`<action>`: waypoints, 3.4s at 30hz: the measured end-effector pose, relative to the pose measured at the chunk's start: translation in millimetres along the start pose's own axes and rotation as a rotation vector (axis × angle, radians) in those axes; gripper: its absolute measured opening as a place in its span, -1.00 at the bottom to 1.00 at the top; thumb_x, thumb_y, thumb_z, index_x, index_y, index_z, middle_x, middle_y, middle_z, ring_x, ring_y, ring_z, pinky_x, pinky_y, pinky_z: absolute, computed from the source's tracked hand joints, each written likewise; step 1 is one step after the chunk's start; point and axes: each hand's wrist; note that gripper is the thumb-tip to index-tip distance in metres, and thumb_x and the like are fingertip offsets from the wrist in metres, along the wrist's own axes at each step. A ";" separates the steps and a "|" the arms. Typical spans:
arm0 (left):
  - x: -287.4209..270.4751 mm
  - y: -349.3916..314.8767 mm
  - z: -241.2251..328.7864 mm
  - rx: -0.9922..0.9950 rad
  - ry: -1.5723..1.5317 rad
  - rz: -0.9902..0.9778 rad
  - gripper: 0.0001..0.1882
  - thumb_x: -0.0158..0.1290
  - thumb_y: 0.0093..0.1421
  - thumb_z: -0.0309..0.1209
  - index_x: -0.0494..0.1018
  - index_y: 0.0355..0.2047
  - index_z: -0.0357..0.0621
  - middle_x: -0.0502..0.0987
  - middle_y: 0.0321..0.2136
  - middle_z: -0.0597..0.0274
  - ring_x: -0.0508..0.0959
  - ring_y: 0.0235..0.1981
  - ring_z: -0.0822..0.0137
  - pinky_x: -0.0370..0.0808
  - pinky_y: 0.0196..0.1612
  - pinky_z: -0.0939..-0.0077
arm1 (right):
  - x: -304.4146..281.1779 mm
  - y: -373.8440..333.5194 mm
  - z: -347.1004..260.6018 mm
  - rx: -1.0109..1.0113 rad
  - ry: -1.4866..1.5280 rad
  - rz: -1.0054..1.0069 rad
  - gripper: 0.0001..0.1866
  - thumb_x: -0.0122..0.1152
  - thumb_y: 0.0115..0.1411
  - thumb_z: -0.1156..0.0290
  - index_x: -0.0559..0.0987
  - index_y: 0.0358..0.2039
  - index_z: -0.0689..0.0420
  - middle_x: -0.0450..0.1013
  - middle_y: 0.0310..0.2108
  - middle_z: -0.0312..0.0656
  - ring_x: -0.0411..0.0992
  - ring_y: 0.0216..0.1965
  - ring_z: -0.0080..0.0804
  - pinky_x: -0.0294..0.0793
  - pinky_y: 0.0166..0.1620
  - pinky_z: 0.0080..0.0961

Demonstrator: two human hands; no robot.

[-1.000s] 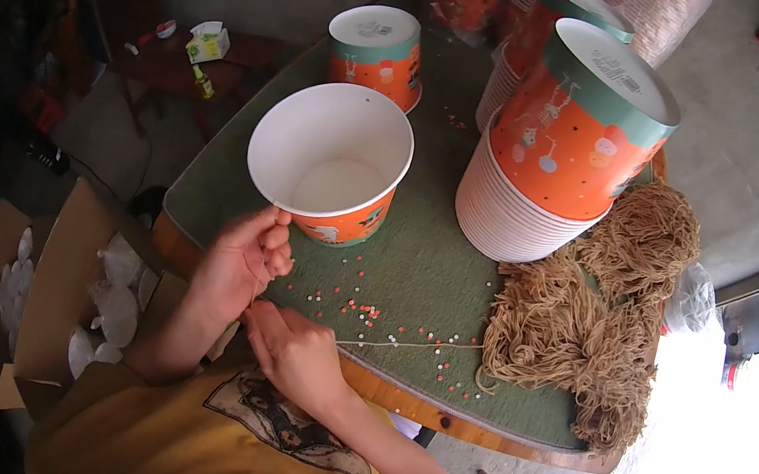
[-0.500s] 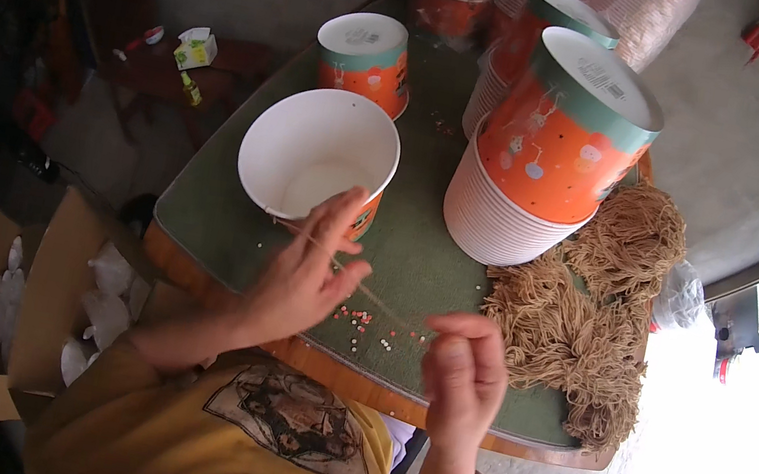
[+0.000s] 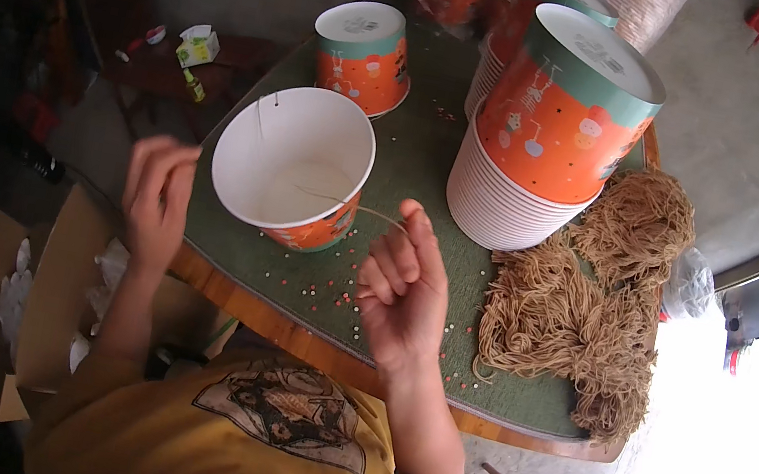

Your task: Attaching rope handles to paper buckets by threading them through pre-punched holes.

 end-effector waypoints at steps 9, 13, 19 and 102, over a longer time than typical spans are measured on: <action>36.0 -36.6 99.4 -0.209 -0.618 -0.517 -0.62 0.29 0.06 -0.25 0.35 -0.30 -0.16 0.44 -0.44 0.24 0.48 -0.58 0.33 0.44 -0.56 0.44 | 11.3 -1.8 33.0 -0.058 -0.217 0.033 -0.82 -0.06 0.39 0.34 0.45 -0.14 0.15 0.01 -0.70 -0.48 -0.11 -0.72 -0.75 -0.12 -0.69 -0.72; 48.8 -37.3 103.5 -0.119 -0.427 -0.458 -0.74 0.19 0.12 -0.38 0.31 -0.38 -0.16 0.46 -0.47 0.19 0.52 -0.55 0.20 0.46 -0.54 0.35 | 2.0 -3.1 34.1 -0.210 -0.382 0.030 -0.81 -0.05 0.39 0.31 0.45 -0.14 0.14 0.04 -0.71 -0.48 -0.08 -0.69 -0.72 -0.06 -0.64 -0.71; 49.7 -29.9 101.6 -0.001 -0.419 -0.475 -0.82 0.13 0.14 -0.47 0.31 -0.40 -0.17 0.46 -0.52 0.14 0.54 -0.53 0.11 0.46 -0.51 0.28 | -24.8 -0.3 22.5 -0.464 -1.136 0.108 -0.81 0.00 0.35 0.41 0.46 -0.07 0.17 0.41 -0.36 -0.30 0.37 -0.31 -0.57 0.36 -0.22 -0.62; 58.6 47.9 18.2 -0.614 -1.156 -0.967 -0.79 0.01 0.26 -0.52 0.34 -0.10 -0.28 0.48 -0.30 0.25 0.47 -0.24 0.54 0.42 -0.13 0.65 | 1.2 28.4 22.3 -0.288 -1.413 -0.006 -0.84 0.08 0.31 0.44 0.44 -0.12 0.16 0.37 -0.54 -0.44 0.25 -0.54 -0.77 0.25 -0.46 -0.74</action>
Point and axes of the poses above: each hand's wrist, its own y-axis towards the middle knuckle, its own x-axis out of the palm, z = x × y
